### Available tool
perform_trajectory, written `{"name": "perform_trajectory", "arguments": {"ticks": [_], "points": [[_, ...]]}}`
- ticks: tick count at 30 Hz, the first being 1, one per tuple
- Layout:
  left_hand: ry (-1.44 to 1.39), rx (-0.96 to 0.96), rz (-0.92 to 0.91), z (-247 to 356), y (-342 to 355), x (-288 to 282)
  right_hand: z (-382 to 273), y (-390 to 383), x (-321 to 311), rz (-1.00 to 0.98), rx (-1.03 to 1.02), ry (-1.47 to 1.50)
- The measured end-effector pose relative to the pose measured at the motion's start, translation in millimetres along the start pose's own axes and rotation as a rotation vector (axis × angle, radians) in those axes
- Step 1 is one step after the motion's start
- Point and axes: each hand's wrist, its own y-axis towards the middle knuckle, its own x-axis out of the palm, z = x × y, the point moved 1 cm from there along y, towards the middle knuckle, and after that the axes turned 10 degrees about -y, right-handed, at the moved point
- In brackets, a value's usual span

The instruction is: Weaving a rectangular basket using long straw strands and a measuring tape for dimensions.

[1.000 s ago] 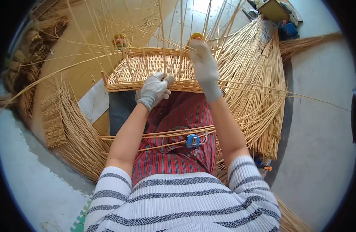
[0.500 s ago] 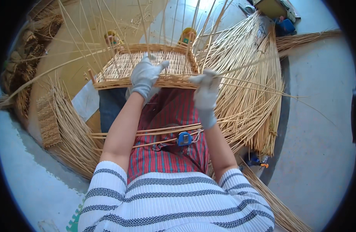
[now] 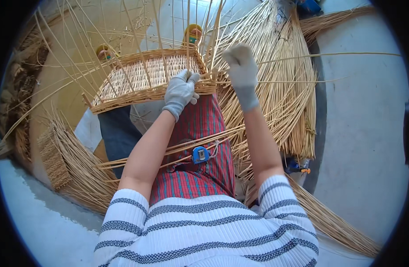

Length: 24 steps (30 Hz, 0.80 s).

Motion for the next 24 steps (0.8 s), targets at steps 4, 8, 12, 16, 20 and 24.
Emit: {"name": "perform_trajectory", "arguments": {"ticks": [4, 8, 12, 16, 20, 24], "points": [[-0.053, -0.008, 0.008, -2, 2, -5, 16, 25, 16, 0.055, -0.04, -0.67], [-0.03, -0.001, -0.036, -6, 7, -2, 69, -15, 25, -0.598, 0.171, -0.916], [-0.066, 0.422, 0.066, -17, -24, -48, 51, -24, 23, -0.18, 0.161, -0.63], [0.253, 0.852, 0.997, -26, -58, -203, -64, -34, 57, -0.072, -0.03, -0.045], [0.279, 0.425, 0.722, -30, -68, -307, -189, -72, 157, -0.87, -0.168, 0.203], [0.258, 0.29, 0.61, -22, -76, -331, -255, -43, 274, -0.811, -0.227, 0.048]]}}
